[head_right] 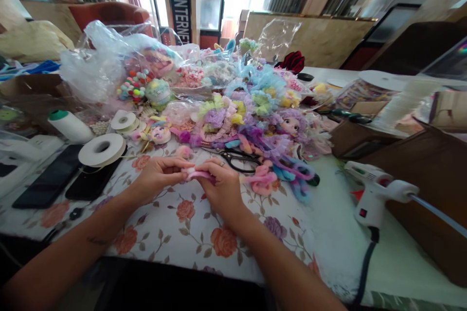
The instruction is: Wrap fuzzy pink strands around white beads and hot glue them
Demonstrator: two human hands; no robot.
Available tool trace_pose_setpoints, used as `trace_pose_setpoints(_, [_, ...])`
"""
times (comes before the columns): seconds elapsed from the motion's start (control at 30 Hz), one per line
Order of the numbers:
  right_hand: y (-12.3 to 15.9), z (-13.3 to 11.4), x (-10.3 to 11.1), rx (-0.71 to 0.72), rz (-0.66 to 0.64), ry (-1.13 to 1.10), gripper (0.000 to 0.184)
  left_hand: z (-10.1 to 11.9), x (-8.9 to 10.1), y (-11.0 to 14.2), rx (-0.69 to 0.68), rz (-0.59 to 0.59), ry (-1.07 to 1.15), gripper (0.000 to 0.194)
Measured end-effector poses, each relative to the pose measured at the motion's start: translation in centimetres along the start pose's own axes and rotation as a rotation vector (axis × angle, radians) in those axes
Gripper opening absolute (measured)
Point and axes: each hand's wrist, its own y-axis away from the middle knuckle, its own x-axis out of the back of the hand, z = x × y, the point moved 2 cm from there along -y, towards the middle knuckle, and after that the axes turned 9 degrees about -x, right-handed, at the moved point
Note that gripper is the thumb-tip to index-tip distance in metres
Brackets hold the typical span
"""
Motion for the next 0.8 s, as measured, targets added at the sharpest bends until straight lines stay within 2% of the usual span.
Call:
trace_pose_setpoints(0.17, [0.0, 0.2, 0.1, -0.027, -0.007, -0.014, 0.003, -0.1, 0.2, -0.1, -0.026, 0.015, -0.025, 0.024])
trace_pose_setpoints(0.3, [0.1, 0.2, 0.2, 0.043, -0.004, 0.026, 0.004, -0.1, 0.3, -0.2, -0.052, 0.020, -0.036, 0.019])
trace_pose_setpoints(0.53, [-0.3, 0.4, 0.5, 0.068, -0.027, 0.005, 0.008, 0.2, 0.0, 0.1, 0.024, -0.047, 0.040, 0.026])
trace_pose_setpoints(0.8, [-0.5, 1.1, 0.5, 0.034, -0.038, 0.082, 0.008, 0.0, -0.1, 0.1, 0.002, 0.059, -0.051, 0.029])
